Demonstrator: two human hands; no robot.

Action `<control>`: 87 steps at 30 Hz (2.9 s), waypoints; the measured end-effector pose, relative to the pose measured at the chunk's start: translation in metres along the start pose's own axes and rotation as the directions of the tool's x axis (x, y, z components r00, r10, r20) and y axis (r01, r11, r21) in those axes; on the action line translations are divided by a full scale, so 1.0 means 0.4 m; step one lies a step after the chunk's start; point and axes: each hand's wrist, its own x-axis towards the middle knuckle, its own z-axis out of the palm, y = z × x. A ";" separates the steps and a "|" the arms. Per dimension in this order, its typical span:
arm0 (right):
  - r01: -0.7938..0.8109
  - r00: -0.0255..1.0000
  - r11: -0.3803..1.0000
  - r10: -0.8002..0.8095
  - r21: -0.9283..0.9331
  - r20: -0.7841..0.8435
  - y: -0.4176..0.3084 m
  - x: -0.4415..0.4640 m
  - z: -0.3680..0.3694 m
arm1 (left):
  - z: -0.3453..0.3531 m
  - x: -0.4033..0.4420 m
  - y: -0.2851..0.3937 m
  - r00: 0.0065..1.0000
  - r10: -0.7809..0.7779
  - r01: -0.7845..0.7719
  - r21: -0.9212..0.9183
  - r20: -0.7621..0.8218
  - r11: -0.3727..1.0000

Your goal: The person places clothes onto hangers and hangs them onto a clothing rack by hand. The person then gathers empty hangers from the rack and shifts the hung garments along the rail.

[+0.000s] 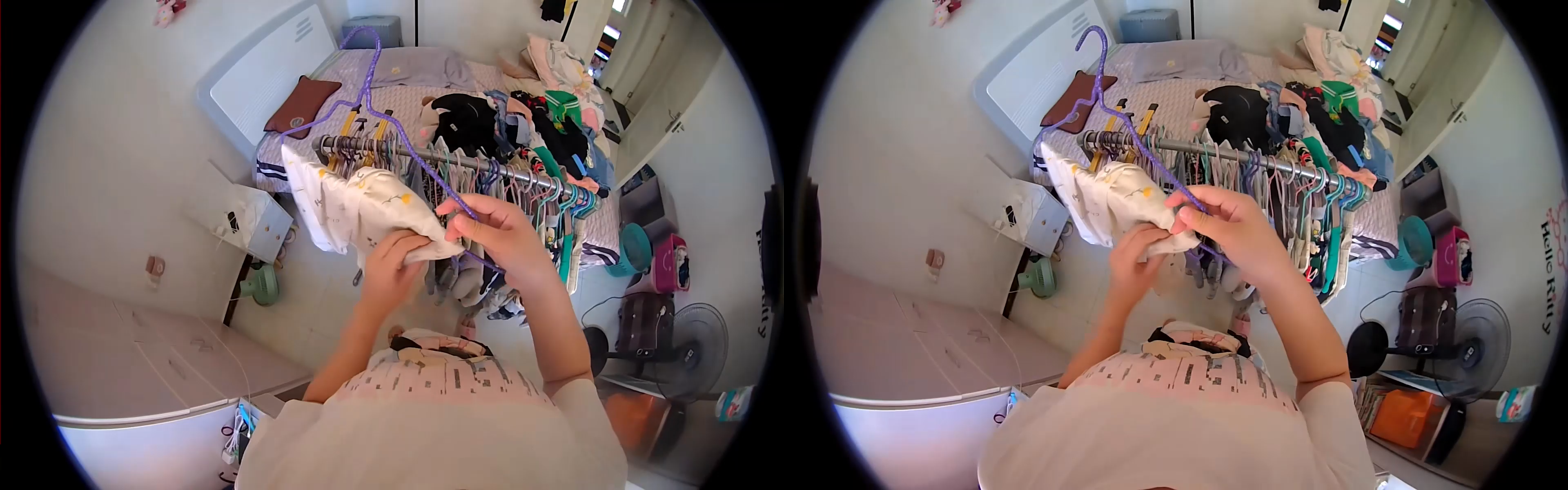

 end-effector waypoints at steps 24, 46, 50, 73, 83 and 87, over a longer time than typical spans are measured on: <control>-0.026 0.994 0.946 0.057 0.323 -0.088 0.051 0.035 0.047 | 0.155 -0.150 -0.133 0.461 -0.865 0.454 -0.890 0.198 0.038; 0.101 0.991 0.947 -0.070 0.304 -0.110 0.107 -0.007 0.004 | 0.101 -0.066 -0.004 0.629 -0.714 0.432 -0.902 0.308 -0.009; 0.158 0.980 0.948 -0.117 0.275 -0.158 0.103 -0.020 0.001 | 0.064 -0.037 0.030 0.734 -0.569 0.679 -0.420 0.370 0.603; 0.078 0.956 0.971 -0.137 -0.224 -0.261 -0.021 -0.039 -0.050 | 0.067 -0.119 0.126 0.473 -0.136 0.881 -0.468 0.871 0.071; 0.243 0.970 0.865 -0.208 -0.438 0.128 -0.078 -0.115 -0.116 | -0.111 0.173 -0.014 0.897 0.228 -0.407 0.511 0.378 0.757; 0.207 0.957 0.730 -0.288 -0.651 -0.020 -0.113 -0.176 -0.123 | -0.135 0.140 -0.021 0.892 -0.014 -0.086 0.201 0.451 0.976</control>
